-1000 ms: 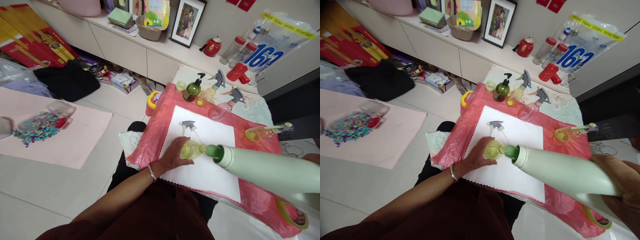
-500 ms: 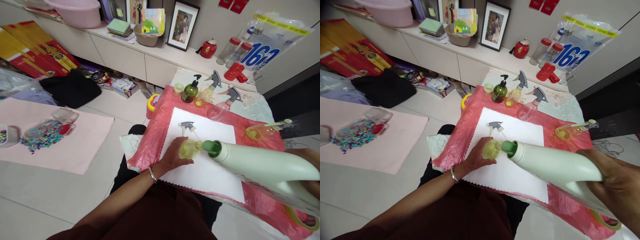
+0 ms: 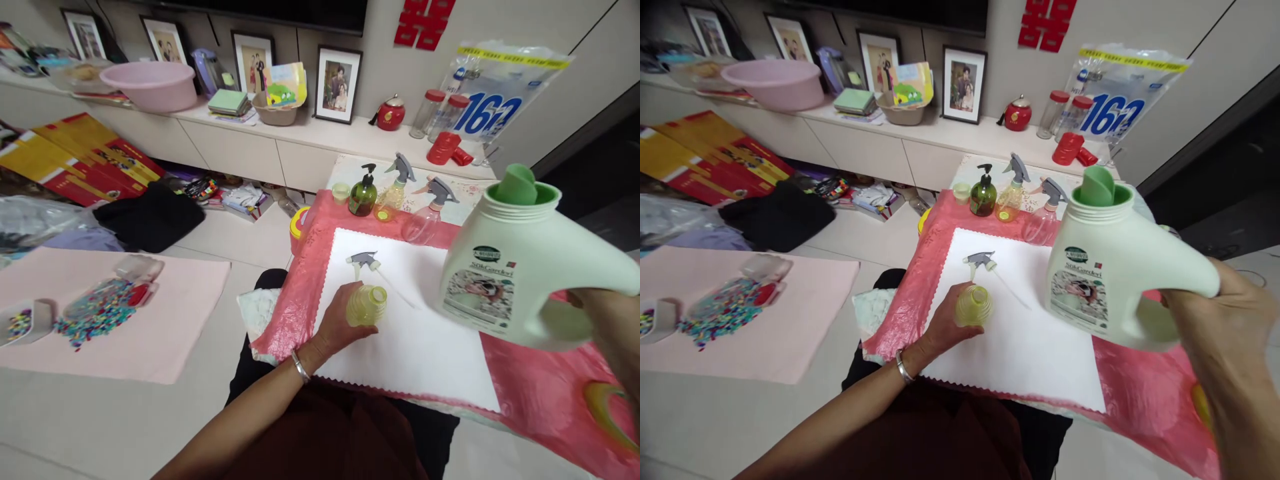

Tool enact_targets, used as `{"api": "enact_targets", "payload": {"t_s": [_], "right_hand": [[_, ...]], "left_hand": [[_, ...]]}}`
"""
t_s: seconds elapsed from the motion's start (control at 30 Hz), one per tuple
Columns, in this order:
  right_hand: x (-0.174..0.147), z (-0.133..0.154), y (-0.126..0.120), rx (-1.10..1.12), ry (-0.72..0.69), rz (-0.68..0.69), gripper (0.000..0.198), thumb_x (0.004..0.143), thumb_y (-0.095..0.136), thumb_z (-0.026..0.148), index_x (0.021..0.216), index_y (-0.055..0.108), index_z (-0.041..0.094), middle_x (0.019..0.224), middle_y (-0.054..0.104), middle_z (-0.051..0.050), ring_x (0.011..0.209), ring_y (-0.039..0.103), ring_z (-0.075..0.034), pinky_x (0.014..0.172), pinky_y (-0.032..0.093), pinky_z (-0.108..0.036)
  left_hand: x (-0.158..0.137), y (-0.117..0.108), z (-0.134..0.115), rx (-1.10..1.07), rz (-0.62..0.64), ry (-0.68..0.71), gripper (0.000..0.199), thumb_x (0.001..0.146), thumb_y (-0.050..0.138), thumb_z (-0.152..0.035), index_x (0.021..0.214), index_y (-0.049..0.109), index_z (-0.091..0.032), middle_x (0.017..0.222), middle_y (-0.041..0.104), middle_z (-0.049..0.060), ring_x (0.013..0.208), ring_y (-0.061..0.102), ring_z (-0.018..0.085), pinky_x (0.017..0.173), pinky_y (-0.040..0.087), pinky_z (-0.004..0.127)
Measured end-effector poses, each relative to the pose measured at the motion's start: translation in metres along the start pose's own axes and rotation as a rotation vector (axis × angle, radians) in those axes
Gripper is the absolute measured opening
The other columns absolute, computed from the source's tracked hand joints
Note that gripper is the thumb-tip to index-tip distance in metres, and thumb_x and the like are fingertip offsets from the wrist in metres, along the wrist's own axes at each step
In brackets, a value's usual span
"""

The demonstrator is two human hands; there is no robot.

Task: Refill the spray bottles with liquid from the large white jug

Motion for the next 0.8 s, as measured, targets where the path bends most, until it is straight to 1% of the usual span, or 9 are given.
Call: {"api": "enact_targets", "payload": {"t_s": [0.07,0.13,0.3,0.4,0.5,0.57,0.67,0.73,0.8], "right_hand": [[-0.001,-0.011,0.017,0.156,0.052,-0.047,0.028,0.055,0.071,0.033,0.077,0.071,0.015,0.068,0.059,-0.006,0.059,0.048,-0.015,0.049,0.032,-0.027],[0.002,-0.03,0.04,0.257,0.073,-0.1,0.031,0.053,0.073,0.033,0.077,0.069,0.013,0.067,0.057,-0.004,0.057,0.047,-0.014,0.046,0.032,-0.025],[0.01,-0.071,0.102,0.382,0.08,-0.14,0.028,0.073,0.079,0.032,0.085,0.065,0.011,0.071,0.054,0.0,0.06,0.047,-0.009,0.05,0.037,-0.019],[0.008,-0.082,0.125,0.38,0.077,-0.143,0.029,0.09,0.077,0.033,0.089,0.061,0.01,0.074,0.052,0.002,0.061,0.046,-0.005,0.054,0.039,-0.014],[0.006,-0.086,0.133,0.376,0.071,-0.12,0.034,0.093,0.074,0.04,0.088,0.059,0.01,0.075,0.051,0.002,0.062,0.046,-0.006,0.056,0.04,-0.015],[0.005,-0.088,0.132,0.36,0.062,-0.098,0.038,0.085,0.075,0.046,0.091,0.062,0.011,0.079,0.056,0.0,0.066,0.049,-0.008,0.059,0.042,-0.017],[0.004,-0.092,0.126,0.31,0.041,-0.03,0.055,0.069,0.072,0.057,0.099,0.067,0.011,0.088,0.064,-0.005,0.074,0.056,-0.015,0.064,0.046,-0.024],[-0.002,-0.096,0.119,0.251,0.023,0.027,0.062,0.065,0.069,0.061,0.101,0.069,0.011,0.092,0.066,-0.008,0.077,0.059,-0.019,0.065,0.047,-0.027],[-0.018,-0.099,0.107,0.179,0.0,0.039,0.065,0.065,0.069,0.061,0.106,0.07,0.011,0.099,0.066,-0.01,0.081,0.061,-0.022,0.068,0.049,-0.03]], "left_hand": [[-0.001,0.0,-0.001,0.03,0.0,0.016,0.095,0.069,0.083,-0.069,0.143,0.045,-0.022,0.143,0.053,0.017,0.137,0.052,0.038,0.118,0.041,0.059],[-0.001,-0.001,-0.003,0.054,-0.014,0.021,0.095,0.072,0.08,-0.07,0.145,0.042,-0.022,0.144,0.052,0.017,0.138,0.052,0.037,0.118,0.042,0.058],[-0.003,0.0,-0.009,0.102,0.007,0.044,0.091,0.075,0.079,-0.063,0.145,0.04,-0.022,0.142,0.053,0.016,0.136,0.054,0.036,0.116,0.043,0.058],[-0.003,0.0,-0.009,0.118,0.017,0.043,0.088,0.075,0.078,-0.063,0.144,0.041,-0.022,0.142,0.054,0.015,0.135,0.055,0.036,0.117,0.044,0.058],[-0.003,0.0,-0.008,0.13,0.02,0.042,0.088,0.076,0.077,-0.064,0.144,0.041,-0.022,0.142,0.053,0.016,0.136,0.055,0.036,0.117,0.043,0.059],[-0.003,0.0,-0.006,0.13,0.019,0.04,0.088,0.076,0.077,-0.064,0.144,0.041,-0.022,0.142,0.054,0.016,0.135,0.055,0.036,0.116,0.044,0.059],[-0.003,0.0,-0.005,0.137,0.014,0.039,0.087,0.076,0.077,-0.063,0.143,0.042,-0.022,0.142,0.055,0.016,0.135,0.056,0.037,0.115,0.045,0.06],[-0.003,0.0,-0.004,0.148,0.005,0.03,0.084,0.076,0.076,-0.062,0.143,0.043,-0.022,0.142,0.055,0.016,0.135,0.056,0.037,0.115,0.045,0.06],[-0.003,0.0,-0.002,0.151,-0.008,0.019,0.081,0.077,0.076,-0.061,0.142,0.044,-0.023,0.142,0.056,0.015,0.135,0.057,0.037,0.115,0.046,0.06]]}}
Point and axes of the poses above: each hand's wrist, its own x-axis towards the middle knuckle, its own y-axis out of the palm, z = x × y, the point moved 4 cm from there along x, towards the middle knuckle
